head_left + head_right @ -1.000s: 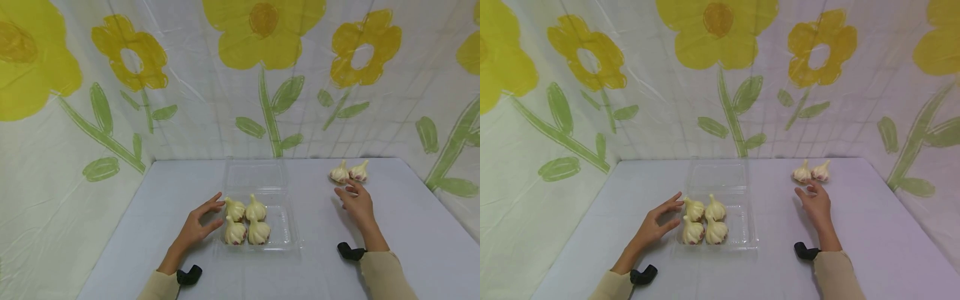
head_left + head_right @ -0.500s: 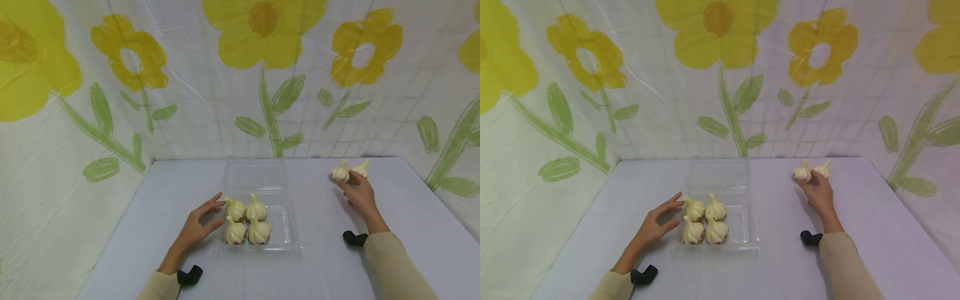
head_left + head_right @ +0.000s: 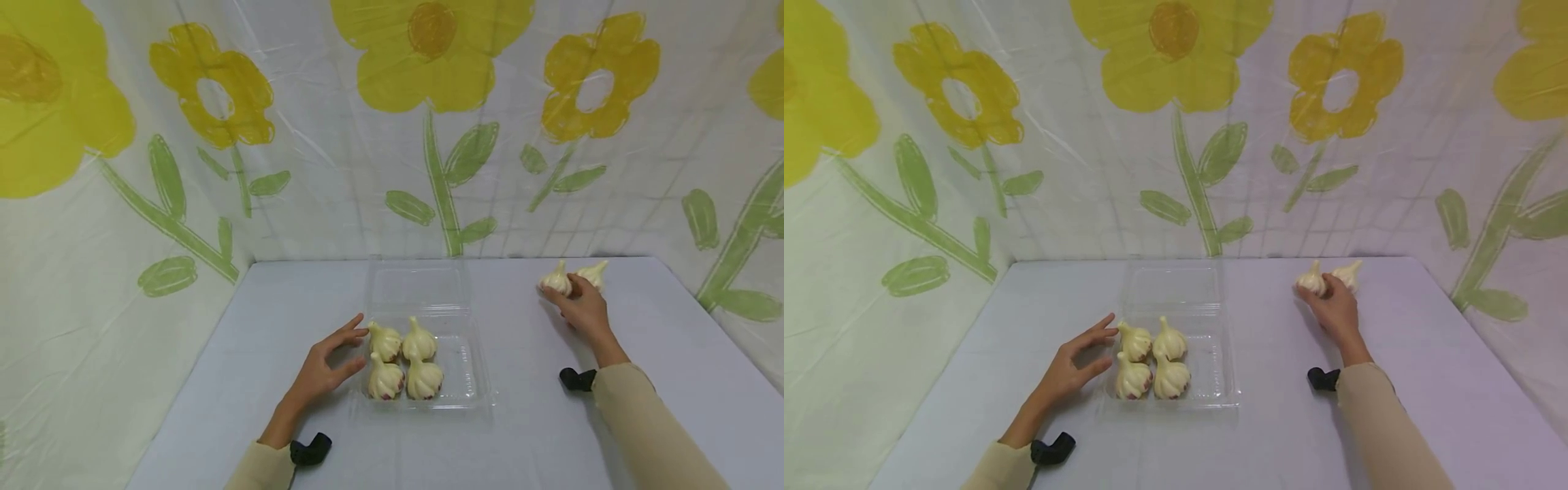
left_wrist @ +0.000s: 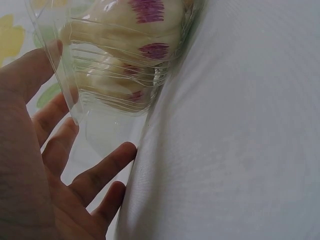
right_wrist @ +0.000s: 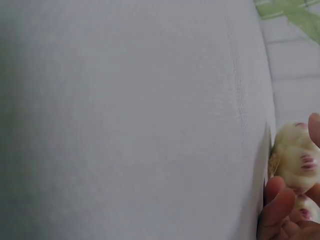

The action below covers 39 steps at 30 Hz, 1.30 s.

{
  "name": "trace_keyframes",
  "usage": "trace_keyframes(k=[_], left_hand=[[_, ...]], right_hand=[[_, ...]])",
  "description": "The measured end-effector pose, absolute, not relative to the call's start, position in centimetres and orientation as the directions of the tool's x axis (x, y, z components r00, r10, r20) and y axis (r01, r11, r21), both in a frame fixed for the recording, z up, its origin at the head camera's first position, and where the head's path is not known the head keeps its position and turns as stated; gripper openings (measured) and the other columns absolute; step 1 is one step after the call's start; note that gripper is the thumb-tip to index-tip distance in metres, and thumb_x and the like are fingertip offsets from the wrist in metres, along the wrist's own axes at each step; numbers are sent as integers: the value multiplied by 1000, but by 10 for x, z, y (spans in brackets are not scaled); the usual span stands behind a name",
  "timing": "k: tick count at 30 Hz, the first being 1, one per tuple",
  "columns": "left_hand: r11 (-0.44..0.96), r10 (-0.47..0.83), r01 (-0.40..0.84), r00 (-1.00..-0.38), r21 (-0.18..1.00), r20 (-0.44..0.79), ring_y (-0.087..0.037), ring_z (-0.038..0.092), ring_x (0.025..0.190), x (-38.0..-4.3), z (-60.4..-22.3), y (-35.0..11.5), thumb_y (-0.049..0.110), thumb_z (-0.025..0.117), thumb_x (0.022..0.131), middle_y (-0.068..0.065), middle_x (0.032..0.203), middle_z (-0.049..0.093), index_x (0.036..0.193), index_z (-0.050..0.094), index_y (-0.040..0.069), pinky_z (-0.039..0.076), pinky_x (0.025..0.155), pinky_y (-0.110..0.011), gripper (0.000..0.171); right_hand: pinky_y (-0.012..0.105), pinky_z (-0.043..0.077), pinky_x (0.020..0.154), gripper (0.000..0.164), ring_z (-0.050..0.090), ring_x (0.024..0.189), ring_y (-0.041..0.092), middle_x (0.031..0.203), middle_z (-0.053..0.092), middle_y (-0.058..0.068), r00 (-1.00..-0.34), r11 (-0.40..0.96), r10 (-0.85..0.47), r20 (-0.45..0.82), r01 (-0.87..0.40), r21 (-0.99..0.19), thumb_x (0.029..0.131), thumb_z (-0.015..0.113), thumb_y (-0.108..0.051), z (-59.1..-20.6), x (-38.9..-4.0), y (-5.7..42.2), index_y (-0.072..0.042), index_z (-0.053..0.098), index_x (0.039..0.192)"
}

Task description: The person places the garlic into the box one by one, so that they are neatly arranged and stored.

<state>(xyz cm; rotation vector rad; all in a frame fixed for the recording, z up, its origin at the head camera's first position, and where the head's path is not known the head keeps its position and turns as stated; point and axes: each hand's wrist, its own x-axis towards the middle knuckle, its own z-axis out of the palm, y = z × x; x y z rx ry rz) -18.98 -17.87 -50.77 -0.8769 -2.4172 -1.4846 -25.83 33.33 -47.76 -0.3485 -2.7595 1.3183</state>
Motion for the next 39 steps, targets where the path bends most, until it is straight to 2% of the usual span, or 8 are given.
trace_keyframes(k=[2,4,6,10,14,18,27,39], left_hand=[[329,393,560,-813,760,429,-28,68,116,-190,-507,-178,10,75,92,-8,161,44,137,64,12,45,110,-32,47],[327,395,564,-811,758,432,-28,68,116,-191,-508,-178,10,75,92,-9,161,44,138,63,12,45,110,-33,47],[326,396,559,-813,763,426,-28,68,117,-191,-508,-177,10,75,92,-9,161,44,138,63,12,45,110,-34,47],[332,398,546,-820,769,411,-27,68,118,-191,-508,-176,12,75,92,-7,161,43,138,63,13,45,111,-35,47],[347,398,545,-822,763,406,-26,68,118,-191,-507,-178,14,75,93,-6,162,43,139,63,14,44,111,-32,48],[352,391,545,-824,761,410,-25,68,118,-192,-507,-179,15,75,93,-5,161,44,138,64,16,43,111,-32,47],[332,397,548,-820,768,413,-29,68,119,-189,-506,-179,12,75,93,-11,161,44,137,64,14,46,110,-36,46],[348,389,543,-826,765,409,-27,68,118,-188,-508,-178,12,75,93,-11,160,44,138,64,14,46,109,-41,46]], right_hand=[[24,52,61,93,62,101,30,148,44,34,-972,616,235,-28,171,-769,96,61,-58,-477,-260,334,0,26,160],[23,52,61,90,58,105,33,146,46,34,-971,629,239,-9,162,-760,96,61,-58,-478,-262,335,1,31,157],[23,51,60,88,60,99,30,145,48,33,-970,639,242,3,157,-753,96,62,-58,-478,-263,336,1,35,155],[25,52,58,85,58,79,14,141,50,32,-969,641,249,13,155,-751,96,62,-56,-478,-263,337,1,37,154],[26,53,57,86,57,75,11,141,49,32,-967,610,254,0,160,-776,96,62,-56,-478,-260,336,-2,35,157],[27,54,57,85,58,72,9,142,49,31,-967,580,254,-10,160,-798,95,64,-55,-478,-256,335,-5,35,158],[28,53,59,85,58,74,10,135,51,31,-974,583,228,-16,149,-799,96,63,-54,-478,-249,331,-5,32,159],[24,53,60,78,56,76,1,133,52,30,-981,590,193,30,91,-802,98,63,-49,-476,-237,324,-6,37,157]])
